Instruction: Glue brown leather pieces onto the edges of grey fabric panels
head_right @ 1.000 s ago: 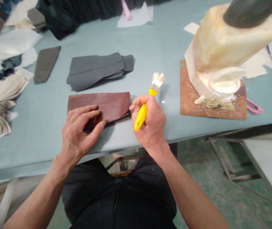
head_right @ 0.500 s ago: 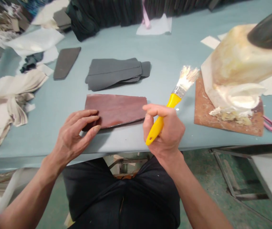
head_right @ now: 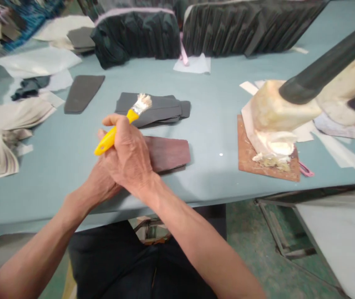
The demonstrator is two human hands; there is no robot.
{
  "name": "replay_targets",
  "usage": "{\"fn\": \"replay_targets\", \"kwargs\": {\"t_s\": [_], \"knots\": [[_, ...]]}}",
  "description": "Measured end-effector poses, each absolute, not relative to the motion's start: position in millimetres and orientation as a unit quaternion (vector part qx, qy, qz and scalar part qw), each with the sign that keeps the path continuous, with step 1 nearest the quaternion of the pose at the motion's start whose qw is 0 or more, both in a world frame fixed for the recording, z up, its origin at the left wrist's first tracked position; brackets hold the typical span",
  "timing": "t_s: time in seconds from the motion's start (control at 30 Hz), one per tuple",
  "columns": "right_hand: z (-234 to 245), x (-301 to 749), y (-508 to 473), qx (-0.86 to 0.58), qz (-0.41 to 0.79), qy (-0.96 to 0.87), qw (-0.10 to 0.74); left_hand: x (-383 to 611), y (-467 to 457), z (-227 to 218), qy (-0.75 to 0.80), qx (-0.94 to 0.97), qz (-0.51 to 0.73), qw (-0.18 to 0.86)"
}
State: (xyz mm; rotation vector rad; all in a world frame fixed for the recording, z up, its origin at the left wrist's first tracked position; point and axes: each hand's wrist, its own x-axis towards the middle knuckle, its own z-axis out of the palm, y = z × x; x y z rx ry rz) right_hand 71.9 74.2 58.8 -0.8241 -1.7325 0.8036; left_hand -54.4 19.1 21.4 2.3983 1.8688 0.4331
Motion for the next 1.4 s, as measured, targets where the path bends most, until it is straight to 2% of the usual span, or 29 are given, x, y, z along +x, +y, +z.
{"fn": "replay_targets", "kwargs": {"t_s": [0.17,0.47,0.67,1.2,1.4], "knots": [[38,63,67,-0.385,0.284,-0.741,0.471,-56,18,12,0.605,0.781,0.152,0.028],[22,118,71,-0.425,0.11,-0.82,0.367,-45,16,33,0.622,0.777,0.091,0.022],[18,154,74,-0.464,0.054,-0.826,0.317,-40,16,41,0.634,0.77,0.073,0.031],[11,181,81,-0.472,0.087,-0.825,0.297,-23,20,66,0.656,0.753,-0.01,0.046],[1,185,85,-0.478,0.106,-0.803,0.338,18,29,61,0.604,0.796,0.006,0.041]]}}
